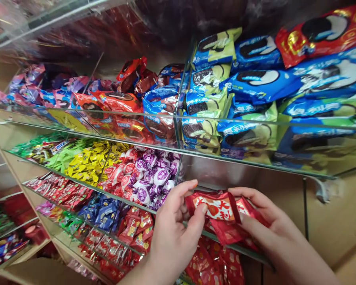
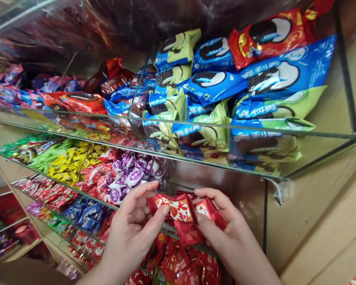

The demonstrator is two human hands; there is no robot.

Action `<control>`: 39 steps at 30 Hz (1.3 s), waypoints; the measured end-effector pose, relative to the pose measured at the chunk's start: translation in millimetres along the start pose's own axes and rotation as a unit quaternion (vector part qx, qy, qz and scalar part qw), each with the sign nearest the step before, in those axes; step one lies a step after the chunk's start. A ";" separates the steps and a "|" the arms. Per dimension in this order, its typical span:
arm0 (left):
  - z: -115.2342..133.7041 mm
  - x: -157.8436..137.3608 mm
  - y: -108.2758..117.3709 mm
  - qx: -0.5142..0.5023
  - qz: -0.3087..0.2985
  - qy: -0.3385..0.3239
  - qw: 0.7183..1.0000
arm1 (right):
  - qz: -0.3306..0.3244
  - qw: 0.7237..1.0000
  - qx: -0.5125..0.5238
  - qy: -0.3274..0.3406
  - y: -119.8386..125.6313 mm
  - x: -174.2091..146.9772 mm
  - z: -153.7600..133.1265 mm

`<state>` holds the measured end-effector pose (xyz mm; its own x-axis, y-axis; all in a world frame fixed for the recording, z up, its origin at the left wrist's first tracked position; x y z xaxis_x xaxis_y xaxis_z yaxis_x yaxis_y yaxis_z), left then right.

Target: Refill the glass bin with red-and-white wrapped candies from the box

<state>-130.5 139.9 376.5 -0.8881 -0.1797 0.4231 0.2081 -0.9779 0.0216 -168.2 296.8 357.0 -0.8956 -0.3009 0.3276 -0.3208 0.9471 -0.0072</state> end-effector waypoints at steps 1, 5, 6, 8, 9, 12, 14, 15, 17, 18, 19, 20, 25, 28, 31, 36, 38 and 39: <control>2.2 0.1 0.1 0.022 0.009 -0.014 1.000 | 0.025 1.000 -0.014 0.007 4.4 -0.9 0.8; 2.6 0.3 -4.6 0.059 0.021 -0.021 0.998 | 0.049 0.999 0.006 -0.003 8.3 -1.8 5.2; 1.6 -0.2 -8.4 0.055 0.009 -0.018 0.998 | 0.041 0.999 0.021 -0.011 6.4 -1.2 5.6; -0.3 -2.2 -19.8 0.038 -0.048 -0.012 0.998 | 0.017 1.000 0.023 -0.013 1.9 0.6 3.8; -0.9 -3.5 -25.8 0.036 -0.085 -0.007 0.996 | 0.003 1.000 0.005 -0.004 -0.1 1.6 1.7; -2.8 -3.6 -33.3 0.053 -0.152 0.041 0.986 | 0.011 0.994 -0.093 0.058 1.8 2.3 -5.6; 4.8 2.8 -28.1 0.090 -0.134 0.022 0.987 | 0.102 0.974 -0.175 0.107 13.4 -2.4 -9.9; 12.2 7.7 -25.0 0.117 -0.116 -0.015 0.986 | 0.154 0.957 -0.211 0.128 19.4 -7.0 -11.7; 27.5 19.8 -23.4 0.187 -0.084 -0.104 0.973 | 0.220 0.926 -0.257 0.171 25.4 -17.1 -14.6; 32.0 27.3 -26.2 0.228 -0.079 -0.133 0.961 | 0.228 0.915 -0.266 0.198 24.8 -21.1 -16.2; 32.4 36.2 -31.8 0.281 -0.087 -0.142 0.945 | 0.227 0.908 -0.272 0.225 23.0 -24.4 -18.0; 29.6 45.7 -39.4 0.347 -0.105 -0.138 0.922 | 0.221 0.902 -0.275 0.250 20.4 -26.8 -20.0; -11.0 85.2 -75.1 0.592 -0.234 -0.050 0.769 | 0.245 0.895 -0.270 0.256 16.7 -29.5 -22.7; -33.7 96.6 -83.2 0.659 -0.259 -0.014 0.706 | 0.272 0.899 -0.235 0.250 16.7 -30.4 -22.9; -51.2 97.5 -83.0 0.712 -0.273 0.021 0.647 | 0.285 0.899 -0.203 0.264 16.4 -32.6 -24.8; -61.4 91.6 -76.7 0.761 -0.230 0.040 0.606 | 0.242 0.902 -0.218 0.283 18.4 -32.8 -27.8; -63.8 91.6 -75.4 0.766 -0.190 0.044 0.613 | 0.212 0.900 -0.236 0.298 19.6 -32.3 -28.7; -65.6 92.2 -76.1 0.762 -0.177 0.047 0.621 | 0.201 0.900 -0.240 0.304 20.3 -32.1 -29.0</control>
<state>-255.0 190.7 354.4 -0.9938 -0.0575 0.0949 0.0764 0.2663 0.9609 -137.0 329.0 373.7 -0.5289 0.0555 0.8469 0.2924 0.9487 0.1204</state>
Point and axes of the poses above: each hand's wrist, its own x-axis towards the middle knuckle, its own y-axis out of the back of the hand, z = x × y, the point moved 6 cm from there along x, towards the middle knuckle, and after that the axes turned 9 degrees about y, right-handed, at the moved point
